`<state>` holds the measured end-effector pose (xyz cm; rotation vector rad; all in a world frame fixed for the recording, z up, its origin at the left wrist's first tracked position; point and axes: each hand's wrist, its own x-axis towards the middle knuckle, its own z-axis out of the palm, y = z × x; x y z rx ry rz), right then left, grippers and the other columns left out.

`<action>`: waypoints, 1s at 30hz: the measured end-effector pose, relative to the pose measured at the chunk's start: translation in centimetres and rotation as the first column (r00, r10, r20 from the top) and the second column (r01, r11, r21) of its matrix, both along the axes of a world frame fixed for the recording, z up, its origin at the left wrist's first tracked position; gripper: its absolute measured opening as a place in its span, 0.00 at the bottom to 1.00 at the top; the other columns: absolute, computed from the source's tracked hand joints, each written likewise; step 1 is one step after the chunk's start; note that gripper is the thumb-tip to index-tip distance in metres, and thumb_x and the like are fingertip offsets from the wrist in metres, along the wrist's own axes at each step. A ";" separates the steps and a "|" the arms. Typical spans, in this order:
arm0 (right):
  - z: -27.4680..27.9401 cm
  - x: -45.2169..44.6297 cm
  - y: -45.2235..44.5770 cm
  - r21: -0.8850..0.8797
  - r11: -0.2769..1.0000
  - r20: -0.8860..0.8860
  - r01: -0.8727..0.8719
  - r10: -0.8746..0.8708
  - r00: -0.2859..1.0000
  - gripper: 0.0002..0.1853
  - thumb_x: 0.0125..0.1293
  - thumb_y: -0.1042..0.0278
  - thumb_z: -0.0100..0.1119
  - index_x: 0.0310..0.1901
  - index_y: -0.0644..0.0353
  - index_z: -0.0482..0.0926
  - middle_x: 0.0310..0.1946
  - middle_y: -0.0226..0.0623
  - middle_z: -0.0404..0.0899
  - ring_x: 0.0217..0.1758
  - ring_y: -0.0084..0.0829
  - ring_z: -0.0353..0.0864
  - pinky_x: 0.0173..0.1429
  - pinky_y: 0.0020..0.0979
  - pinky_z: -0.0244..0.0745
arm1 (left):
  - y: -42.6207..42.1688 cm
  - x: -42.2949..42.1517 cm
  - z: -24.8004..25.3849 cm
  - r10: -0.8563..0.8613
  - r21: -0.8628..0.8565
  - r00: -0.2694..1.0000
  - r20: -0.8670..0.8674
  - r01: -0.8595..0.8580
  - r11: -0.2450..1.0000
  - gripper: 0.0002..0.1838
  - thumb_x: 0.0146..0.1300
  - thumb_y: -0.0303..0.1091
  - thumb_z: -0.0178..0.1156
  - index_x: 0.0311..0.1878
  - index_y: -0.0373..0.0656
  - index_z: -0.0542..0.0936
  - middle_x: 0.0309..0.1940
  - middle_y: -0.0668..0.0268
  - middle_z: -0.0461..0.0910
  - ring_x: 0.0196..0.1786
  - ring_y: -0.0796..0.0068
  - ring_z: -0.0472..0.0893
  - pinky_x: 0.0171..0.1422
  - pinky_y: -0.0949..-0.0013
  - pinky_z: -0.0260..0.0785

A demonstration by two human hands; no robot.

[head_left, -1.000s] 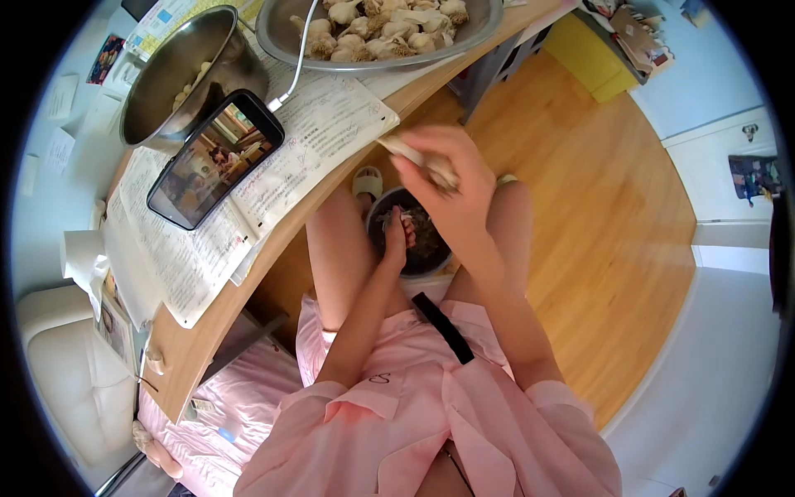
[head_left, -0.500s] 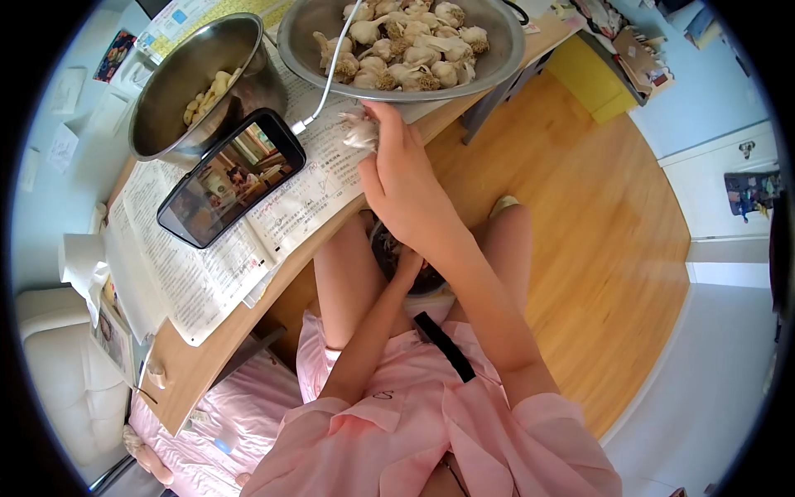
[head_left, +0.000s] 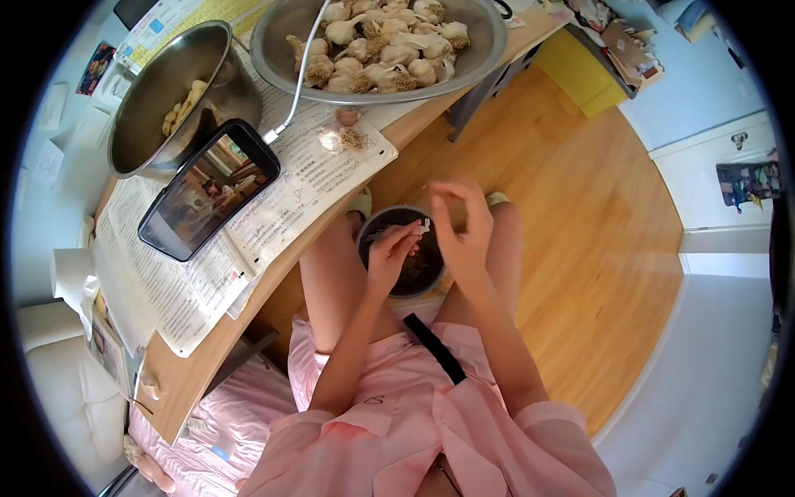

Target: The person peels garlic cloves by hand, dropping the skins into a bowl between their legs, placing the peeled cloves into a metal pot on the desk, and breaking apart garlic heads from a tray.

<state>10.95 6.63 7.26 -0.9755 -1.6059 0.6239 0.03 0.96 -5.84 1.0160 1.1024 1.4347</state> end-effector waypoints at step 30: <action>-5.8 6.3 -5.0 -0.759 0.587 -0.084 -0.282 0.342 0.936 0.11 0.63 0.74 0.58 0.46 0.68 0.76 0.37 0.34 0.81 0.39 0.20 0.80 0.44 0.22 0.75 | -0.8 -0.7 7.1 -0.321 -0.030 0.791 -0.521 0.359 0.933 0.11 0.56 0.23 0.62 0.44 0.38 0.80 0.40 0.64 0.75 0.40 0.76 0.77 0.41 0.74 0.71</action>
